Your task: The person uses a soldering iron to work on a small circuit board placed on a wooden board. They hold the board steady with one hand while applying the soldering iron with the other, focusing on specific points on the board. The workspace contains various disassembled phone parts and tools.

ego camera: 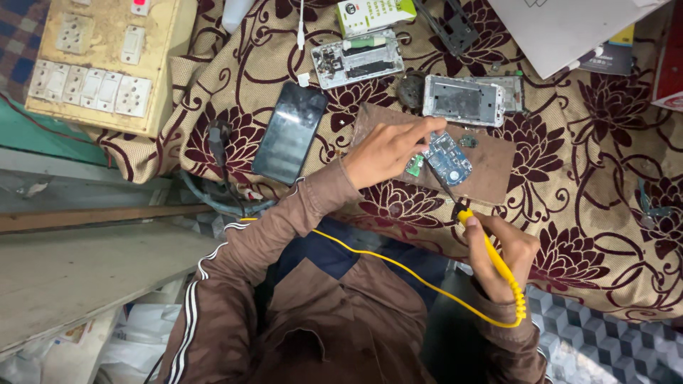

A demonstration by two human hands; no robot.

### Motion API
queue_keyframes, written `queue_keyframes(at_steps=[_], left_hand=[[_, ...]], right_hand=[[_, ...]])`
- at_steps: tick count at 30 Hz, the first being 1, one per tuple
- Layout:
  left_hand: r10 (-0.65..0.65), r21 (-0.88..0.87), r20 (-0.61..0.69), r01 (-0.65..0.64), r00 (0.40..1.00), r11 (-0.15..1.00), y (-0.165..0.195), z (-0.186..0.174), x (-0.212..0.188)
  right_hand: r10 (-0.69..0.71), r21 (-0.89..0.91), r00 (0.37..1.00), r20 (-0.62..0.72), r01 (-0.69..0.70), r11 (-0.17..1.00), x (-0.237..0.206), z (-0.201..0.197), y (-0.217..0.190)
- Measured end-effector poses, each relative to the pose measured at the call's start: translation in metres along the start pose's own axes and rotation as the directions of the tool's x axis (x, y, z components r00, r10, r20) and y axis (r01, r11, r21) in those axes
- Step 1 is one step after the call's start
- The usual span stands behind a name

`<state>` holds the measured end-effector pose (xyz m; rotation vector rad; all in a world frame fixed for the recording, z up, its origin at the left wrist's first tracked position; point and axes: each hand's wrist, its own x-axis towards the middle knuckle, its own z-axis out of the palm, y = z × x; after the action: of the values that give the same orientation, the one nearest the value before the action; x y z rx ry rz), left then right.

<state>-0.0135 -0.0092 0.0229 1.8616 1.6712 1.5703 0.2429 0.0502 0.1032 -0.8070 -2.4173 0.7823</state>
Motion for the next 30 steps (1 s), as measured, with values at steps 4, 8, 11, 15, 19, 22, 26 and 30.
queue_keyframes(at_steps=[4,8,11,15,19,22,26,30], left_hand=[[-0.074,-0.026,0.047,0.075,0.996,0.997,0.002,-0.002,-0.001],[-0.043,-0.046,0.031,0.044,0.999,0.998,0.002,-0.001,-0.001],[-0.034,-0.040,0.026,0.036,0.999,0.999,0.001,0.001,-0.003],[0.006,0.016,0.001,-0.006,1.000,1.000,-0.002,0.001,-0.002],[-0.043,0.016,0.029,0.042,0.999,0.999,0.000,-0.003,-0.002],[-0.030,0.032,0.013,0.029,0.999,0.999,0.002,-0.004,-0.002],[-0.112,0.042,0.040,0.111,0.993,0.993,0.003,-0.003,-0.003],[-0.144,0.031,0.001,0.144,0.990,0.989,0.003,0.001,-0.007]], right_hand=[[-0.040,0.001,0.999,0.034,0.040,0.999,0.004,-0.003,0.002],[-0.081,0.022,0.995,0.051,0.080,0.997,0.006,-0.004,0.004],[-0.089,0.034,0.995,0.055,0.087,0.996,0.005,-0.003,0.005],[-0.076,0.038,0.995,0.057,0.074,0.997,0.004,-0.002,0.007],[-0.056,0.054,0.996,0.068,0.052,0.997,0.005,-0.001,0.008],[-0.076,0.062,0.995,0.067,0.072,0.995,0.004,0.001,0.007],[-0.122,0.062,0.992,0.042,0.119,0.991,0.002,0.005,0.004],[-0.154,0.026,0.988,0.030,0.154,0.988,0.002,0.007,0.004]])
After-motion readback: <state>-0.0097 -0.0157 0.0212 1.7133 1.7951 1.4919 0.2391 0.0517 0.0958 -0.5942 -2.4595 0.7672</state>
